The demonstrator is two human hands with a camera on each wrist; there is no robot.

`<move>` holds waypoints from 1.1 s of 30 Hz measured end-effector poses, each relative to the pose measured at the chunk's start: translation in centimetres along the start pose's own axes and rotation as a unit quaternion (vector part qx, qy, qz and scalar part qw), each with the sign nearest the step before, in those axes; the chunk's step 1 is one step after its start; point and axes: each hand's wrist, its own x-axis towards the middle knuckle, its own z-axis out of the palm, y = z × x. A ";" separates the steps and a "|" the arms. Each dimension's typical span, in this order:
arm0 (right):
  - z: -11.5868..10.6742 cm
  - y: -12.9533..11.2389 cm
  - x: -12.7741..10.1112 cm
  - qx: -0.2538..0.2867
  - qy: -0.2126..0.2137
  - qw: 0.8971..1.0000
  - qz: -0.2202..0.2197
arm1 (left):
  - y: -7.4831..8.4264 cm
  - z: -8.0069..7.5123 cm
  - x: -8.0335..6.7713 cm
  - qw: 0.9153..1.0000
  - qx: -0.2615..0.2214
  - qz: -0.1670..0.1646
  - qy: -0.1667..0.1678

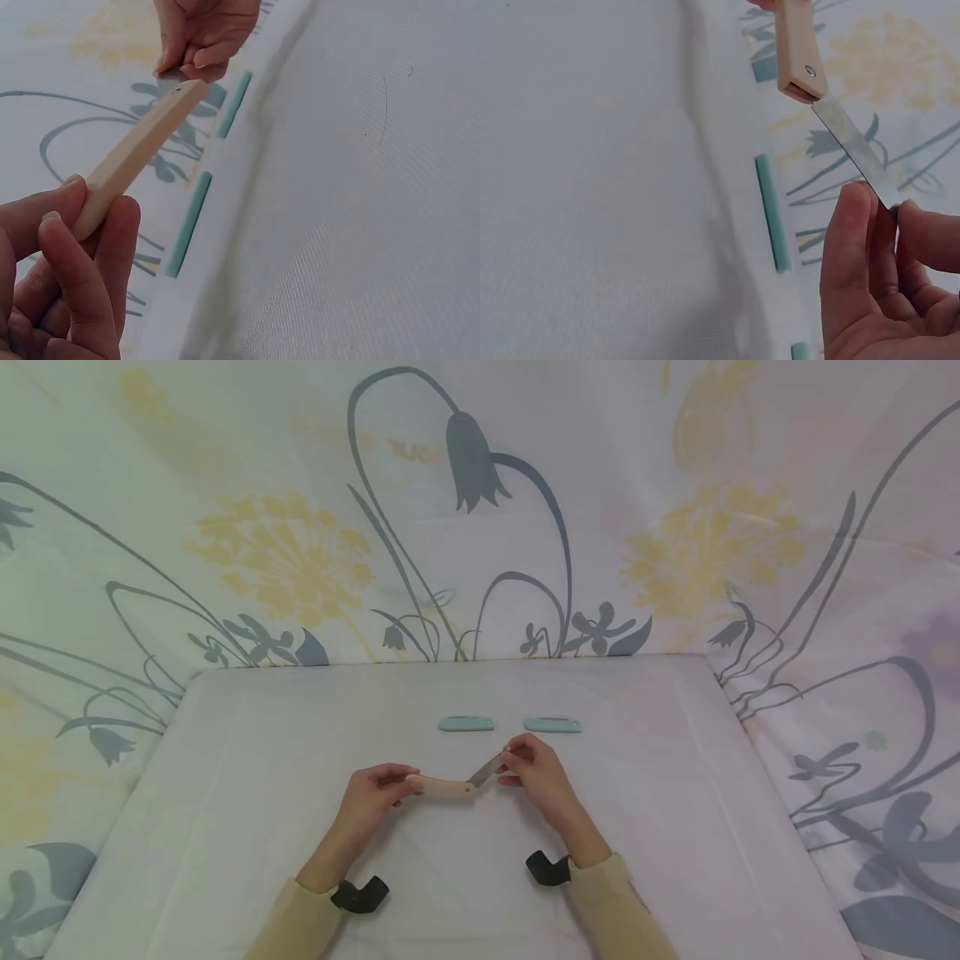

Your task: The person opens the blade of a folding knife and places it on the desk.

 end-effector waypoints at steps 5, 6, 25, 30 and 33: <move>-0.3 0.3 -0.5 0.082 -0.005 0.997 0.004 | 1.0 0.2 -0.5 1.000 -0.002 -0.004 0.003; -0.3 0.3 -0.6 0.101 -0.004 0.995 0.005 | 0.9 0.3 -0.5 1.000 -0.001 -0.005 0.004; 0.7 0.1 -0.9 0.243 0.060 0.968 0.017 | -0.2 0.4 0.1 0.999 0.002 -0.034 -0.029; 0.8 0.2 -0.9 0.254 0.067 0.965 0.020 | -0.2 0.3 0.0 0.999 -0.001 -0.034 -0.039; 0.8 0.4 -0.8 0.252 0.069 0.965 0.025 | -0.3 0.1 0.0 0.999 -0.004 -0.024 -0.043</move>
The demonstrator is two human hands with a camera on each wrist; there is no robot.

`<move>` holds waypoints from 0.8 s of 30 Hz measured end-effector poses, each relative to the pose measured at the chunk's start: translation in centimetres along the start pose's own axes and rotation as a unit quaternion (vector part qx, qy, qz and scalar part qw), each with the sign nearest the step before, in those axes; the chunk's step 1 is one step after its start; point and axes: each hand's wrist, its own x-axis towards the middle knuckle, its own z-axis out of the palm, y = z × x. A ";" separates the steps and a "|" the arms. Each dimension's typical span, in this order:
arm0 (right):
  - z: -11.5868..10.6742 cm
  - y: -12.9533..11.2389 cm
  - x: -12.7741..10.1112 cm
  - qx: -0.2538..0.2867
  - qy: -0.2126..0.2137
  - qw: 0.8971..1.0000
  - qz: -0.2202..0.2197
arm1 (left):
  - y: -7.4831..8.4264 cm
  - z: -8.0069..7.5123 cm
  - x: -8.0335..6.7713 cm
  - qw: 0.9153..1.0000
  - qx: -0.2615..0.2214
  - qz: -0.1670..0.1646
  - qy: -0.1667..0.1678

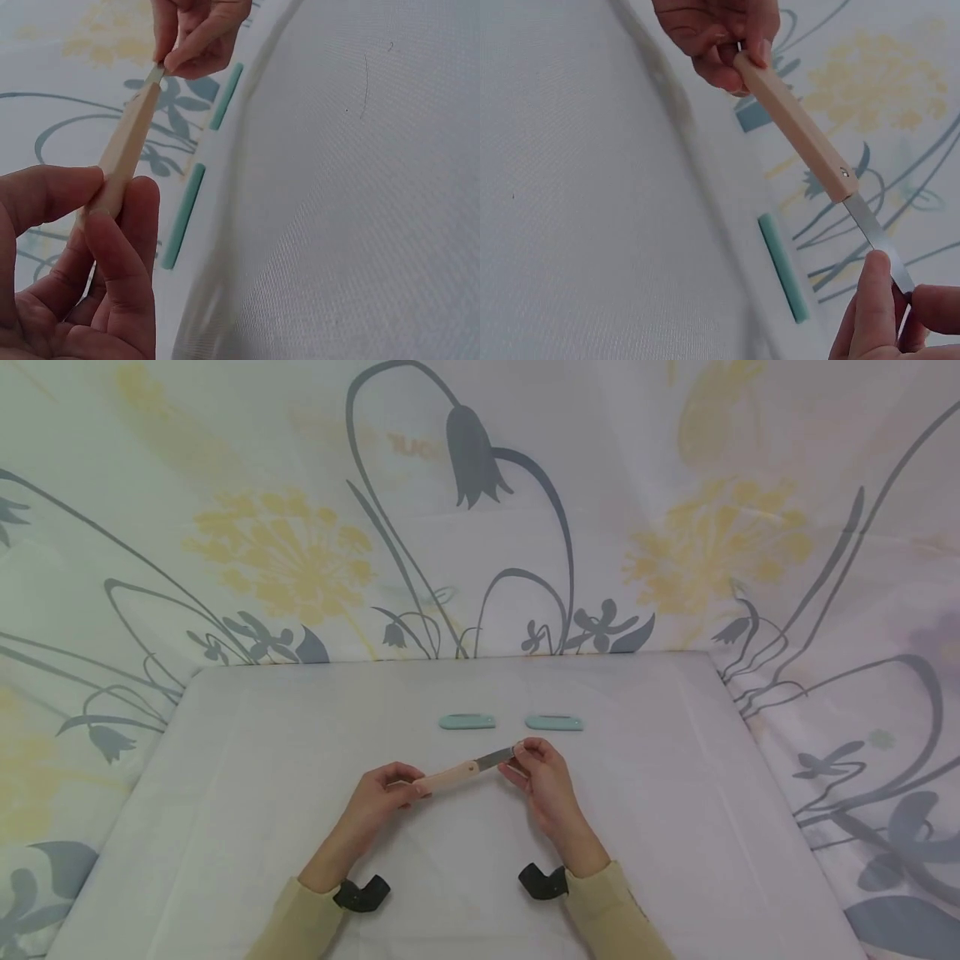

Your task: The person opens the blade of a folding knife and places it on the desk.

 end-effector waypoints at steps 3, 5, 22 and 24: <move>-0.2 0.1 0.0 -0.023 0.005 1.000 0.001 | -0.2 -0.3 0.1 1.000 0.004 0.014 0.000; -0.3 0.2 0.0 -0.054 0.007 0.999 0.000 | -0.3 -0.5 0.2 1.000 0.010 0.020 0.005; -2.1 0.7 0.6 -0.370 0.039 0.927 -0.038 | -0.8 -1.8 1.5 0.984 0.162 0.059 0.045; -2.2 0.8 0.6 -0.394 0.035 0.917 -0.046 | -0.8 -1.8 1.6 0.982 0.172 0.058 0.042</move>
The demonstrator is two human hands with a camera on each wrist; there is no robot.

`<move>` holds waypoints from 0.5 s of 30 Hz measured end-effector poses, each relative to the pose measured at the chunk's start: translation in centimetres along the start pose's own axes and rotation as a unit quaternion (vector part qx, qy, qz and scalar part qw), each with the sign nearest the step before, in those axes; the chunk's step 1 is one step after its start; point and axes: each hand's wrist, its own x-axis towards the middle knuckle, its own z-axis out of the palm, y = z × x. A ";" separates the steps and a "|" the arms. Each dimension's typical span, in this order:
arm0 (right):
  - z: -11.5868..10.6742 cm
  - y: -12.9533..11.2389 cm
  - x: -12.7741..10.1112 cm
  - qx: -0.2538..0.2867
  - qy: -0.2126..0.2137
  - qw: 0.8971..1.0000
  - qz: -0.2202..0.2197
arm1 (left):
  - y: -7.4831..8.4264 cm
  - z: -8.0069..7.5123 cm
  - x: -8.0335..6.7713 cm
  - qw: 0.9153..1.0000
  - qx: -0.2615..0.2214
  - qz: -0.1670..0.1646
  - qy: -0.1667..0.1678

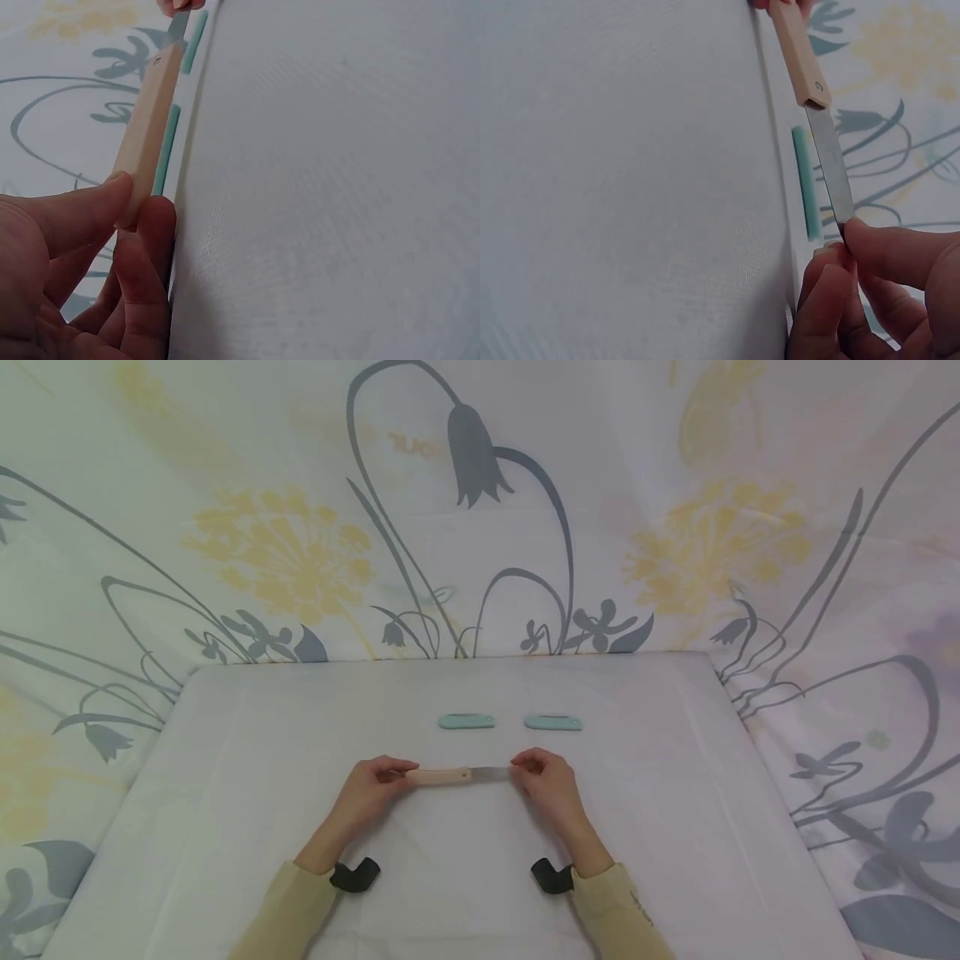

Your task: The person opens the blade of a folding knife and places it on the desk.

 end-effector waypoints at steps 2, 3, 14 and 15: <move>-0.1 0.0 0.0 -0.026 0.000 1.000 -0.014 | 0.0 0.0 0.1 1.000 0.008 0.000 -0.001; -0.1 0.1 0.0 -0.037 0.001 0.999 -0.020 | 0.0 0.0 0.2 1.000 0.011 0.000 -0.002; -0.1 -0.1 0.0 -0.129 0.005 0.990 -0.050 | -0.1 0.4 0.4 0.998 0.065 0.003 0.021; 0.0 -0.2 0.0 -0.133 0.005 0.990 -0.050 | 0.0 0.4 0.4 0.997 0.069 0.003 0.023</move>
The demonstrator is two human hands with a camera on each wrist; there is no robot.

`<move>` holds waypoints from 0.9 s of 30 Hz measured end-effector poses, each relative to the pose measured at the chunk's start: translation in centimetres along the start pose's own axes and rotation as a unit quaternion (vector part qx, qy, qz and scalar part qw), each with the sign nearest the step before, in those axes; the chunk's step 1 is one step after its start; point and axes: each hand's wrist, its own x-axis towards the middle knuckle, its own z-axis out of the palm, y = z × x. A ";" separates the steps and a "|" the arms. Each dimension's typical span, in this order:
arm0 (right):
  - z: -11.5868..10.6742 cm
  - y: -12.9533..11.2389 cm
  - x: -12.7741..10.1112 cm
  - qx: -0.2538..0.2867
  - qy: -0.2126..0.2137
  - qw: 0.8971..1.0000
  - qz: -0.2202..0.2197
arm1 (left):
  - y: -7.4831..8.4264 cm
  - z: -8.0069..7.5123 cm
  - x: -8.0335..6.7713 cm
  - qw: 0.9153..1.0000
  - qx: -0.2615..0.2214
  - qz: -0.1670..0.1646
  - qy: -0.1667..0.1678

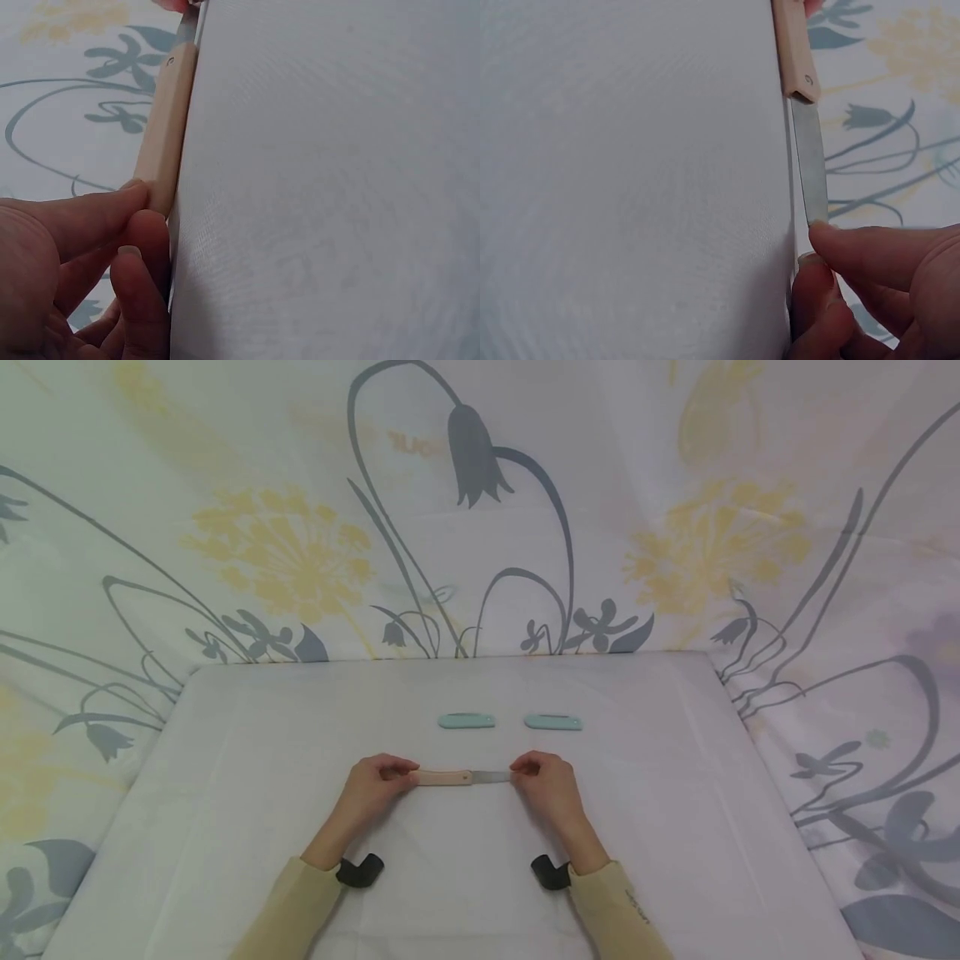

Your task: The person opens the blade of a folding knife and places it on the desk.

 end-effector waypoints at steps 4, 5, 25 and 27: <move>0.1 -0.1 0.1 -0.015 -0.001 1.000 0.001 | 0.0 0.1 0.1 1.000 0.007 0.000 0.002; 0.1 -0.1 0.1 -0.016 -0.002 1.000 0.001 | 0.0 0.1 0.1 1.000 0.008 0.000 0.003; -0.6 0.0 0.8 -0.038 0.005 0.999 -0.034 | 0.4 -0.6 -0.1 1.000 0.001 0.018 0.026; -0.8 -0.2 1.0 -0.039 0.008 0.999 -0.035 | 0.7 -0.8 0.3 0.999 -0.013 0.016 0.027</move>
